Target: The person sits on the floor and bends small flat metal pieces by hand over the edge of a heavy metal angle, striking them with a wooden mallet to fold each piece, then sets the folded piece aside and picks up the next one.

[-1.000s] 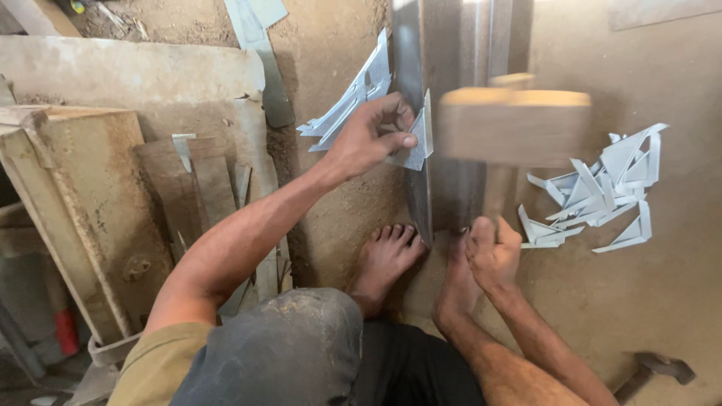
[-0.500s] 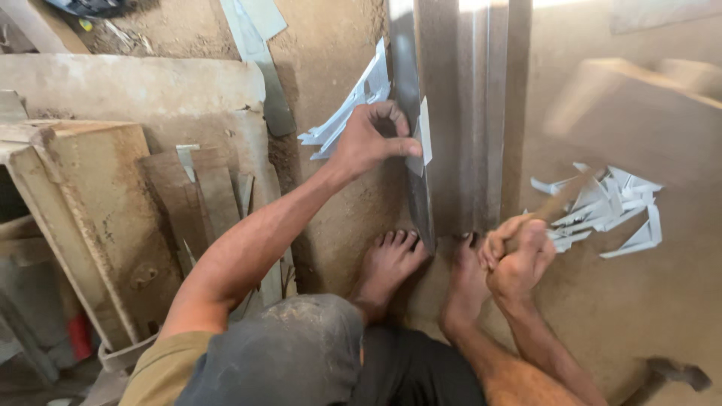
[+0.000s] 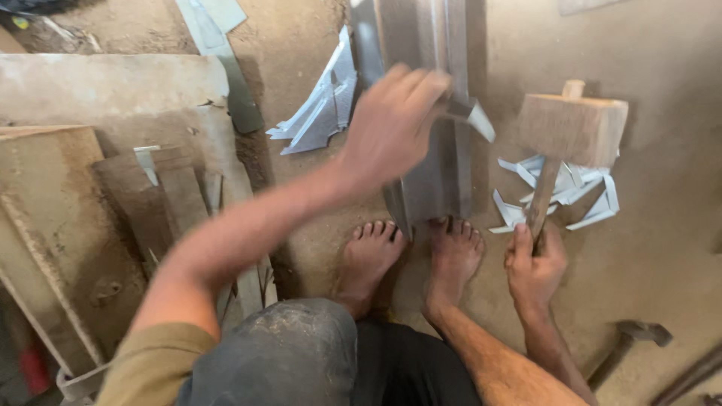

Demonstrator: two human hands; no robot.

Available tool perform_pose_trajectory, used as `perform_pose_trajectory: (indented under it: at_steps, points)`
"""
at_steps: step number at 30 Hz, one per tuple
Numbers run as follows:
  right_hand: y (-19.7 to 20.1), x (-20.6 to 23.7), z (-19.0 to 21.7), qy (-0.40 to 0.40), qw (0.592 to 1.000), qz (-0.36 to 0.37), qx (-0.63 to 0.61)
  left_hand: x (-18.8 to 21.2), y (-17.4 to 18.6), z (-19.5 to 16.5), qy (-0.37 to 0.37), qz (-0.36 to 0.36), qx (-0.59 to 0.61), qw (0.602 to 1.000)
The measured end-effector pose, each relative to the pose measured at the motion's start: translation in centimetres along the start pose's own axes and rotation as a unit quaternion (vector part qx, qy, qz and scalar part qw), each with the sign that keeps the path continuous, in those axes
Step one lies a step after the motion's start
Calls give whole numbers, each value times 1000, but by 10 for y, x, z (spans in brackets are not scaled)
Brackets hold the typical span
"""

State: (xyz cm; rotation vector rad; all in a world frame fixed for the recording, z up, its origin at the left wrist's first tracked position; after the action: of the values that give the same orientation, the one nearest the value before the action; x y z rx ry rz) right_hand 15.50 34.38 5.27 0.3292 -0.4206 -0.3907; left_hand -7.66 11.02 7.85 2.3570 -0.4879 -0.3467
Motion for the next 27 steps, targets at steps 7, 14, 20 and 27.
perform_pose_trajectory:
  at_steps: [7, 14, 20, 27]
  points:
    - [-1, -11, 63, 67, 997, -13, -40, -108, -66, 65, 199, 312, -119, 921]
    - [-18, -14, 70, 53, 998, 18, -31, -116, -64, 62, 182, 376, -143, 897]
    - [-19, -6, 66, 90, 992, 21, 80, -114, -67, 67, 174, 388, -122, 897]
    - [-19, -5, 66, 153, 979, 2, 132, -114, -60, 60, 211, 431, -142, 866]
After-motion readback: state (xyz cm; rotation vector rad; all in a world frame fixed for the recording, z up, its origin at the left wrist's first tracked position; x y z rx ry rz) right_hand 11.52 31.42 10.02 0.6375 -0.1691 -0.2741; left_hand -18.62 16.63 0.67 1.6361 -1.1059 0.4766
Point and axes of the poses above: each hand's wrist, its own x-axis away from the middle knuckle, its own y-axis out of the back of the hand, z = x × y, the point moved 3 cm from there along -x, towards the middle knuckle, and after that the axes turned 6 degrees about y, right-handed, at the moved point
